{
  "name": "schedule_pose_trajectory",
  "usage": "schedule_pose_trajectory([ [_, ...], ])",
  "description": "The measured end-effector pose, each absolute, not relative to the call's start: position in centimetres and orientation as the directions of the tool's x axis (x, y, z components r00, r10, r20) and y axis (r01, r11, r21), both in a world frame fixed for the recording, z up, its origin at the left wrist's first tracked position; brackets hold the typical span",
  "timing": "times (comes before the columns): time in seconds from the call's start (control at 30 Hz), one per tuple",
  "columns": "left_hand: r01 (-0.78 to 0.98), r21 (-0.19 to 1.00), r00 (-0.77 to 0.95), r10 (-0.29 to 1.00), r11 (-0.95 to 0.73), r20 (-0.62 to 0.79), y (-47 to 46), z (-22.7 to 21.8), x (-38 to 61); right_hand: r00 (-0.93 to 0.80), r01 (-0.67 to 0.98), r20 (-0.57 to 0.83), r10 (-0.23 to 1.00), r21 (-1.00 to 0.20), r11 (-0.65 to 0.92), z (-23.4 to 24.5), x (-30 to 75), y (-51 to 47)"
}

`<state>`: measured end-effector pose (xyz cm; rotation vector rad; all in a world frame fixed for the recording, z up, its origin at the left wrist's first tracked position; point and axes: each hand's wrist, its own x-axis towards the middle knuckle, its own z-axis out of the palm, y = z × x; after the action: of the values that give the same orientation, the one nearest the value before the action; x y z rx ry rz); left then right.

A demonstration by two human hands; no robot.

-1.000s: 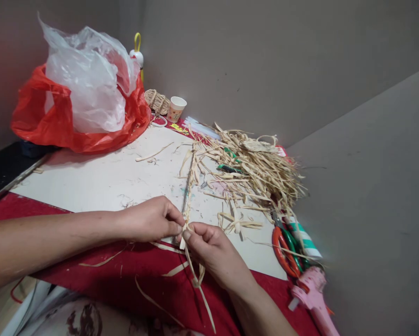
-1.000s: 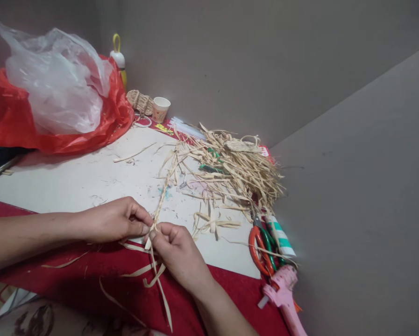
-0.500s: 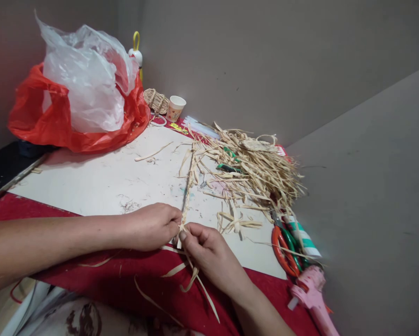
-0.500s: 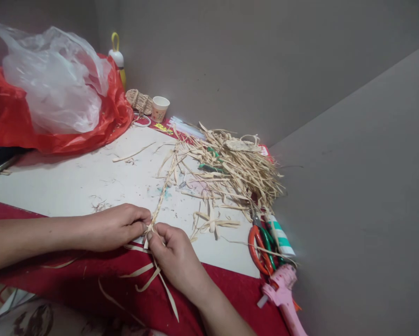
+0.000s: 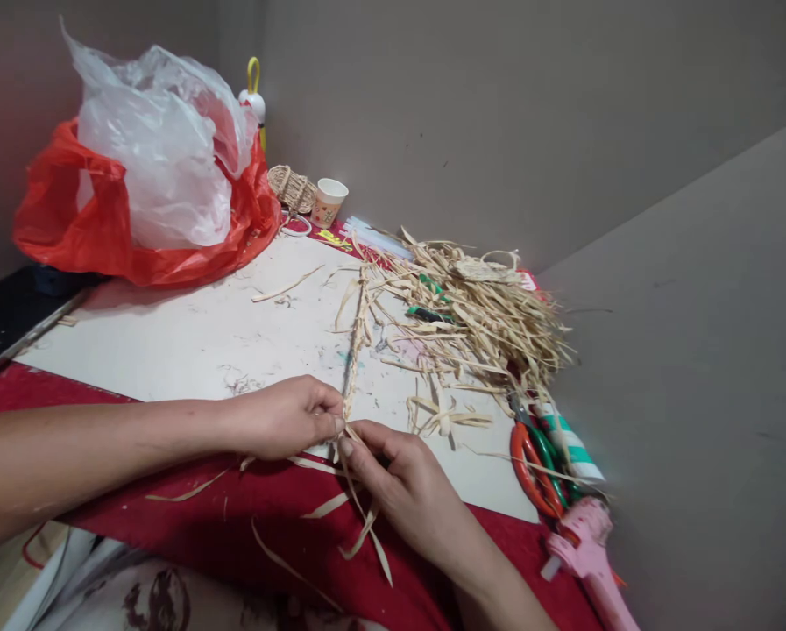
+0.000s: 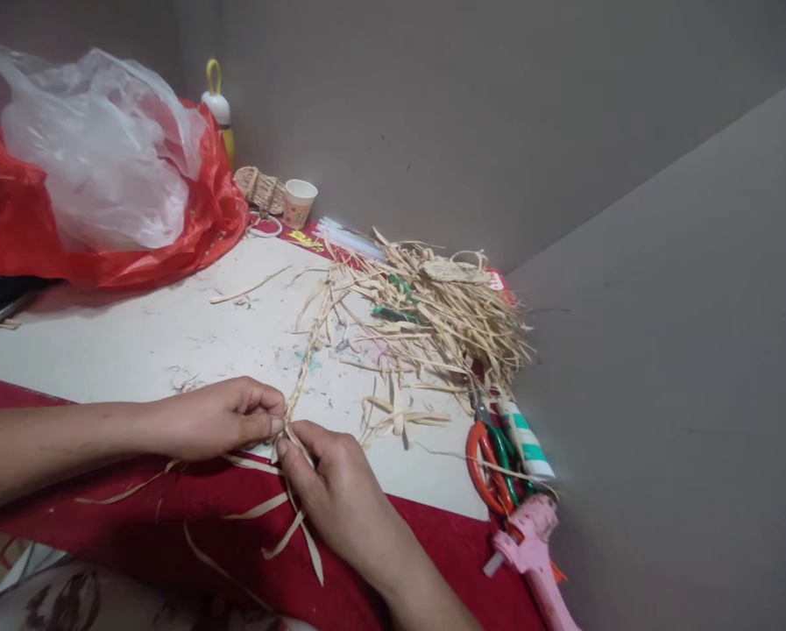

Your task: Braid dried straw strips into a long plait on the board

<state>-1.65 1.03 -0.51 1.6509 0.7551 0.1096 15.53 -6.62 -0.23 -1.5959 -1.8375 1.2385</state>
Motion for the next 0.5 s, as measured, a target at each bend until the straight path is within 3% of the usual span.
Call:
schedule_pose_trajectory([
  [0.3,0.339,0.941,0.735,0.621,0.01,-0.272,0.3,-0.5,-1.2,-0.229,0.51,-0.346,0.91,-0.839,-0.191,0.4,15.3,-7.6],
  [0.4,0.311,0.945,0.719,0.624,0.103,-0.305,0.1,-0.7,-1.0,-0.242,0.602,-0.282,0.928,-0.794,-0.084,-0.1,14.5,-8.1],
  [0.5,0.28,0.939,0.717,0.607,0.199,-0.342,-0.1,-1.0,-0.8,-0.253,0.75,-0.205,0.945,-0.659,0.058,-0.6,14.1,-8.4],
])
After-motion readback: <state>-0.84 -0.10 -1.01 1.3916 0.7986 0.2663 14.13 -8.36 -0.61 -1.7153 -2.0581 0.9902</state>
